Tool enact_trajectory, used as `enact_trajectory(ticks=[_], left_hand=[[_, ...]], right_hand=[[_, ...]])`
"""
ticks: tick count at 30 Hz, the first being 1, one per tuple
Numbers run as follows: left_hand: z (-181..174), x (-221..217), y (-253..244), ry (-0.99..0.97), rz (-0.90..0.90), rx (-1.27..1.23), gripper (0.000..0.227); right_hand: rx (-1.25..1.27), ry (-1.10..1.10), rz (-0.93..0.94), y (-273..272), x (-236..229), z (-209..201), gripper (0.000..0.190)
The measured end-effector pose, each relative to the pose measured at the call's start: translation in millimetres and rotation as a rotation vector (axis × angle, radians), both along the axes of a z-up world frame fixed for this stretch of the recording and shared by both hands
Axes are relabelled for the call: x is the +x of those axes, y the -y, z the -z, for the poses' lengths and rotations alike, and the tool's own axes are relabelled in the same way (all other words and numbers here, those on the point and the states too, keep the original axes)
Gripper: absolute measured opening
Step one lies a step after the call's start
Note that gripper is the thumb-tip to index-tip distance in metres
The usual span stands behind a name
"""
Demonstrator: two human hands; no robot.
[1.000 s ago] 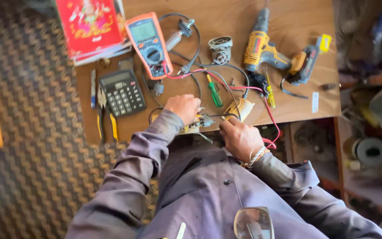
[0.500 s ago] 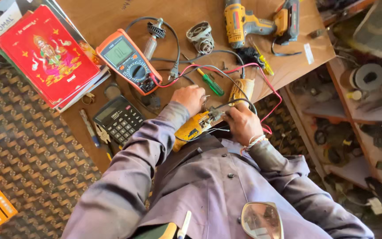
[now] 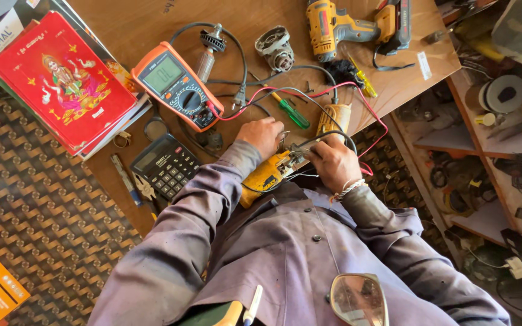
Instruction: The person uses a multimeter to test electrical continuity on a small yellow device, then uses a screwdriver to adjust internal components. The person repeatedly probes the device with the multimeter leads while making small adjustments.
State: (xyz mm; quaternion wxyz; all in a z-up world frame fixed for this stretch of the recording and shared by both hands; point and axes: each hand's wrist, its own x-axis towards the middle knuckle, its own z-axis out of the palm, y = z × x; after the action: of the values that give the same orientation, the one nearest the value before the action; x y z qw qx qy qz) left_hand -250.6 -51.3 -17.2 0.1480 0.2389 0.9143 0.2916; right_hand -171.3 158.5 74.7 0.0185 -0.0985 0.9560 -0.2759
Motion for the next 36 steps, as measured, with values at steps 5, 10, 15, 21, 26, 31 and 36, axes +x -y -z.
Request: enact_trajectory(ticks=[5,10,15,21,26,31,36], left_hand=[[-0.6,-0.5,-1.1,-0.029,0.004,-0.004,0.015],[-4.9,-0.7,-1.6,-0.052,0.021,-0.02,0.014],[-8.9,-3.5,-7.5,-0.006,0.068,-0.097,0.013],[-2.9,-7.8,-15.2,-0.02,0.106,-0.194,0.013],[8.9,-4.9,-23.0,-0.088,0.124,-0.251,0.013],[-5.1,-3.9,-23.0,-0.128,0.09,-0.212,0.013],[-65.8,2.2,-5.5,-0.14,-0.187,0.377,0.022]], right_hand=[[0.011,0.021,-0.013,1.5,-4.9,-1.5,0.017],[0.029,0.058,0.004,2.4,-2.0,-0.3,0.02],[0.04,0.042,0.002,0.7,0.5,1.0,0.021],[0.055,0.092,0.008,-0.3,-0.8,0.7,0.024],[0.021,0.055,-0.009,-1.9,-0.2,-2.0,0.021],[0.022,0.039,-0.012,1.1,-1.0,-3.8,0.02],[0.029,0.028,-0.001,3.9,-0.1,-9.5,0.02]])
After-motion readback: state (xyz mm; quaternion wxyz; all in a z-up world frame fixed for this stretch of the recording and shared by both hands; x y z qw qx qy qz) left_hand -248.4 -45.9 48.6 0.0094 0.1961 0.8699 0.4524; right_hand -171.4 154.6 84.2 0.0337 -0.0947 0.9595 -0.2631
